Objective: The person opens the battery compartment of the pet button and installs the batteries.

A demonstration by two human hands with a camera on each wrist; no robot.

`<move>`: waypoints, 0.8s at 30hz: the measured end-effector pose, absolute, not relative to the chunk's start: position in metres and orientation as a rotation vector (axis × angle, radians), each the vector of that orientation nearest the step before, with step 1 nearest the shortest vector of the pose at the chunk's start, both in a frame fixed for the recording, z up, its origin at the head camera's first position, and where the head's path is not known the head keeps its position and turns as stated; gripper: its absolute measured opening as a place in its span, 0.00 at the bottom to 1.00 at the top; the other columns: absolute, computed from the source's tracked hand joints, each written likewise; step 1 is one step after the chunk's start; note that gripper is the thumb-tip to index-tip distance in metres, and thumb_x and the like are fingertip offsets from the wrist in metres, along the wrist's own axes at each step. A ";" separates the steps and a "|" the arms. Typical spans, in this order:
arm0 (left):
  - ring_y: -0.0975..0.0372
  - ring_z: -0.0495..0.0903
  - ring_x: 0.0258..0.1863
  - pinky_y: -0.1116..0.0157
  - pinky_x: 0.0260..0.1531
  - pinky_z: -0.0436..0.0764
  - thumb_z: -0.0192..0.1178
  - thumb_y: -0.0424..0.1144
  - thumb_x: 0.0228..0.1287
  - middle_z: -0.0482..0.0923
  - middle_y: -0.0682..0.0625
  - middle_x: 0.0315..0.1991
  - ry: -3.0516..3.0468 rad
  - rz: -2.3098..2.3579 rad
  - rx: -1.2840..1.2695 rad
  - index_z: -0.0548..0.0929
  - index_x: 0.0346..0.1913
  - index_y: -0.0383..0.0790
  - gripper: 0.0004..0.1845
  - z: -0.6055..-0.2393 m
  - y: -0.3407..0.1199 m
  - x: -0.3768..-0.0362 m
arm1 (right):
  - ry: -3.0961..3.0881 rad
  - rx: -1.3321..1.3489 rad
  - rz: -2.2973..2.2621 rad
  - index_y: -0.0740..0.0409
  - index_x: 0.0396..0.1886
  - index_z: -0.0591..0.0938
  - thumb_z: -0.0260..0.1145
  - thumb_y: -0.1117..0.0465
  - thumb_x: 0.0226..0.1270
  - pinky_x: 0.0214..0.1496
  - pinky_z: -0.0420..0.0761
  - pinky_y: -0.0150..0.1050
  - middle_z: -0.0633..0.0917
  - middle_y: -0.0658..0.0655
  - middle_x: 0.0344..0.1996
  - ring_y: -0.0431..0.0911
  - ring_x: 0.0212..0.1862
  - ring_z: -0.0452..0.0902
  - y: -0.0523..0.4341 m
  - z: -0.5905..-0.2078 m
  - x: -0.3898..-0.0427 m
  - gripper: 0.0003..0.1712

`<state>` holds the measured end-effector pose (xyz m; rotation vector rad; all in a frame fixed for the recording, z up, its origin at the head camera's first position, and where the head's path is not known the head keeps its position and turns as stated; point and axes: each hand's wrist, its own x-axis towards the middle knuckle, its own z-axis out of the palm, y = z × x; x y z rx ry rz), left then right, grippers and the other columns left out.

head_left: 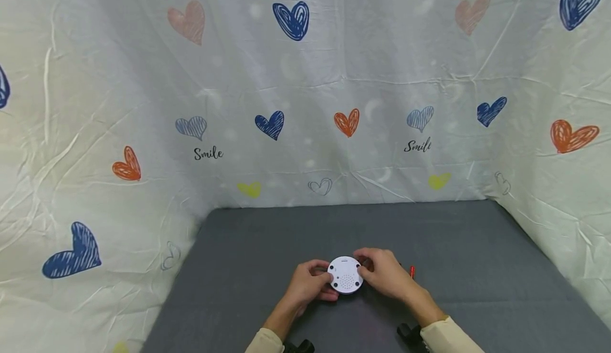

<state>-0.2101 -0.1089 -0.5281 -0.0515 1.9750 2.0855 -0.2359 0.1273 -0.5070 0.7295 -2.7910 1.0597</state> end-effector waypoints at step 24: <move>0.58 0.91 0.25 0.60 0.30 0.96 0.63 0.24 0.66 0.89 0.41 0.37 1.956 2.124 -0.063 0.79 0.63 0.27 0.22 -0.536 -0.107 -0.209 | -2.709 0.961 0.697 0.56 0.44 0.87 0.77 0.69 0.65 0.48 0.90 0.51 0.89 0.54 0.42 0.50 0.47 0.86 0.091 -0.497 -0.237 0.11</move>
